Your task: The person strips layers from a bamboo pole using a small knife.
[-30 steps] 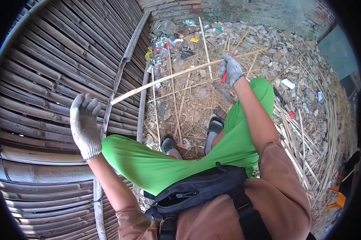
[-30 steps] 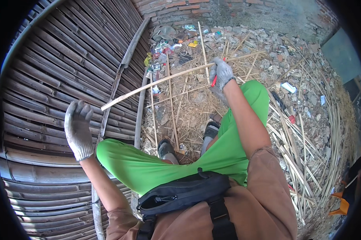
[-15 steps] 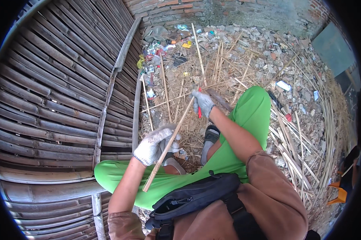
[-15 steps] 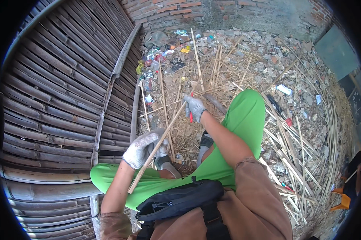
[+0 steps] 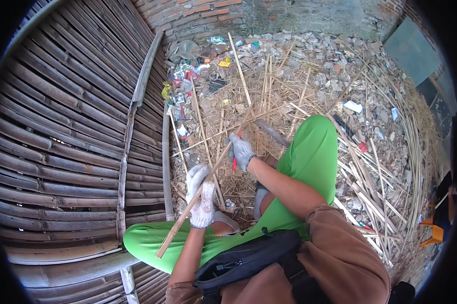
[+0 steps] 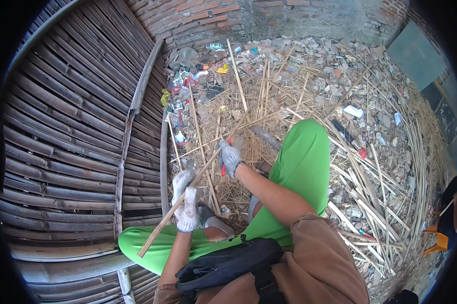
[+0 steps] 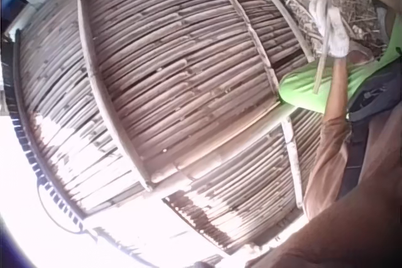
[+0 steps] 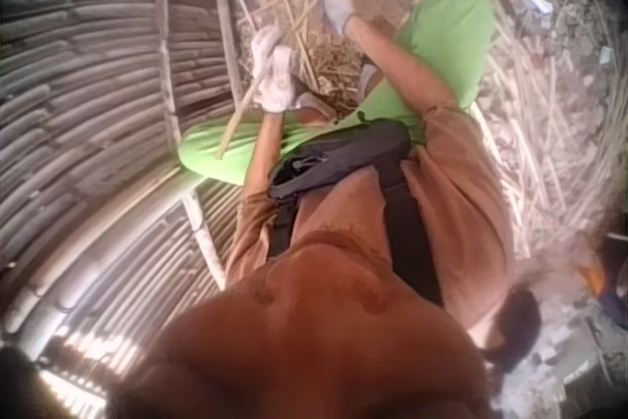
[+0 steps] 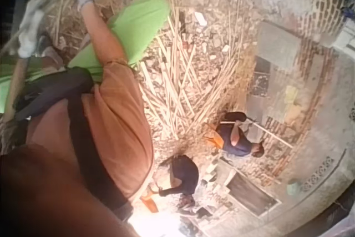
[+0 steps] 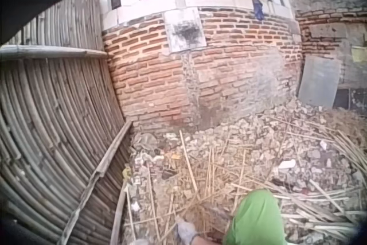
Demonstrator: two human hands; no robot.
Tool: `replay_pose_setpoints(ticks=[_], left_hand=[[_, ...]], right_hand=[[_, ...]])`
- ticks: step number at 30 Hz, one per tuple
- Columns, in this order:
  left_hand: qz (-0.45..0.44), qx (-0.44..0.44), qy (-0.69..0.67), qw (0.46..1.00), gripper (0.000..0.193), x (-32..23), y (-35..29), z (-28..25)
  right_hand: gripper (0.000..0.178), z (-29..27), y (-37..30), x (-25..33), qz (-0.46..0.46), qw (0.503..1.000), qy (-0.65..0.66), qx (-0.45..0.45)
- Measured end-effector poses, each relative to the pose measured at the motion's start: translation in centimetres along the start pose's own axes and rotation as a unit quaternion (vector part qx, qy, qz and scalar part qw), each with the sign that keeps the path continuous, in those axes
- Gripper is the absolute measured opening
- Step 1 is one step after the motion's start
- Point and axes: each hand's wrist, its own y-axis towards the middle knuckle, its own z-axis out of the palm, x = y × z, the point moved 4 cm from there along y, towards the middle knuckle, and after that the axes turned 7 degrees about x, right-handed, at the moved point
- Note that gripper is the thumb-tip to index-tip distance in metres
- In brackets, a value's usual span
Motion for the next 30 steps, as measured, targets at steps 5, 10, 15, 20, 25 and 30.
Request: replay_pose_setpoints(ticks=[5, 10, 15, 20, 25, 30], left_hand=[[-0.004, -0.235, -0.371, 0.898, 0.050, -0.4, 2.1, -2.3], [0.002, -0.267, -0.458, 0.848, 0.048, 2.1, 2.0, -3.8], [0.046, -0.292, -0.438, 0.849, 0.047, -2.0, 1.2, -6.3], [0.058, -0.261, -0.445, 0.855, 0.045, -2.1, -0.3, -6.1], [0.040, -0.290, -0.452, 0.843, 0.040, -5.3, -0.5, -9.3], [0.065, -0.289, -0.409, 0.863, 0.037, -10.9, -2.2, -14.5]], right_hand=[[0.048, 2.0, -1.8, -0.2, -0.001, 0.999, -0.042, -0.005], [0.033, -1.7, -2.6, 0.3, 0.054, 0.997, -0.049, 0.003], [0.029, -3.8, -5.4, 2.8, -0.017, 0.979, -0.199, 0.031], [0.029, -5.9, -7.1, 1.0, -0.043, 0.957, -0.285, -0.024], [0.036, -8.7, -4.2, -2.5, -0.028, 0.932, -0.352, -0.081], [0.044, -7.0, -3.6, -1.5, -0.104, 0.871, -0.472, -0.091]])
